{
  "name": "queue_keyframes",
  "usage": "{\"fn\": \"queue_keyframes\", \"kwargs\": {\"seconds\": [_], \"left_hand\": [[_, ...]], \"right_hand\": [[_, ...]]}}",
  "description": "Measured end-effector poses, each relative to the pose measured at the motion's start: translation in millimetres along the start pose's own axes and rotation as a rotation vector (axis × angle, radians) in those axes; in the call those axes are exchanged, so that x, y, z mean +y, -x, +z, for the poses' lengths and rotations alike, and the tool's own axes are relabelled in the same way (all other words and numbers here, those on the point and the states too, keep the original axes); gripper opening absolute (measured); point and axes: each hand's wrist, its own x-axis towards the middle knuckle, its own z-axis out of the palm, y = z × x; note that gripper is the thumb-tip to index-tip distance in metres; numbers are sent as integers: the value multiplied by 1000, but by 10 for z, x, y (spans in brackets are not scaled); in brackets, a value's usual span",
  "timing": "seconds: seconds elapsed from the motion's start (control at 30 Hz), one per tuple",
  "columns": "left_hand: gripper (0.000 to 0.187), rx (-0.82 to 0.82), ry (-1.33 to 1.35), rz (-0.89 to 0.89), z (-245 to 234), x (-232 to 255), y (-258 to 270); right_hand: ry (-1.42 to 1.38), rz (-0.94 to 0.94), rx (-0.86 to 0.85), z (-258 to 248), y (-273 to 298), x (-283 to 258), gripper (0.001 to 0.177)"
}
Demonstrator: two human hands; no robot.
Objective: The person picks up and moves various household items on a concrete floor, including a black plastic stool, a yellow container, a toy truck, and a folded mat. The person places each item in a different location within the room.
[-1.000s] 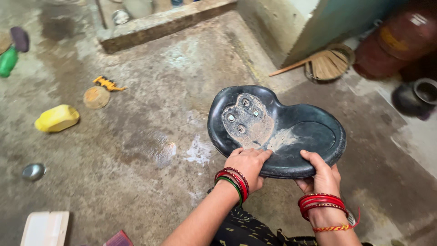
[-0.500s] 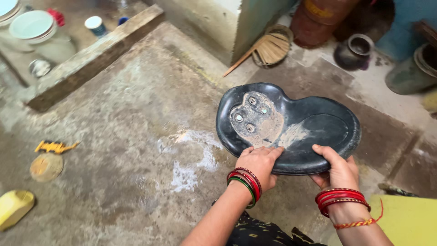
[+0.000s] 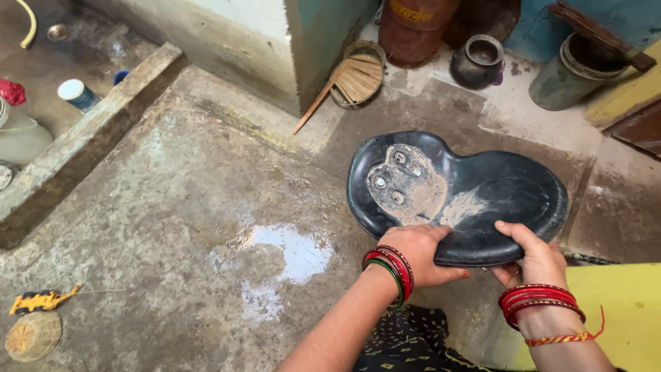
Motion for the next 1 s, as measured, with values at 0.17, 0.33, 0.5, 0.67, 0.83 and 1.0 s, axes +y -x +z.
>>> {"fn": "queue_keyframes", "kwargs": {"seconds": [0.17, 0.33, 0.5, 0.67, 0.83, 1.0], "left_hand": [[82, 10, 15, -1, 303, 212, -393], [85, 80, 16, 35, 638, 432, -832], [83, 40, 52, -51, 870, 627, -1173], [83, 13, 10, -36, 934, 710, -1444], [83, -36, 15, -62, 954, 630, -1755], [86, -71, 32, -74, 938, 434, -2136]], "right_hand": [[-58, 33, 6, -278, -374, -111, 46], [-21, 31, 26, -556, -810, -289, 48], [-57, 51, 41, -762, -1149, -453, 49], [-85, 55, 37, -837, -1392, -552, 49], [-93, 104, 32, -781, -1690, -617, 49], [-62, 109, 73, -595, -2025, -712, 54]]}}
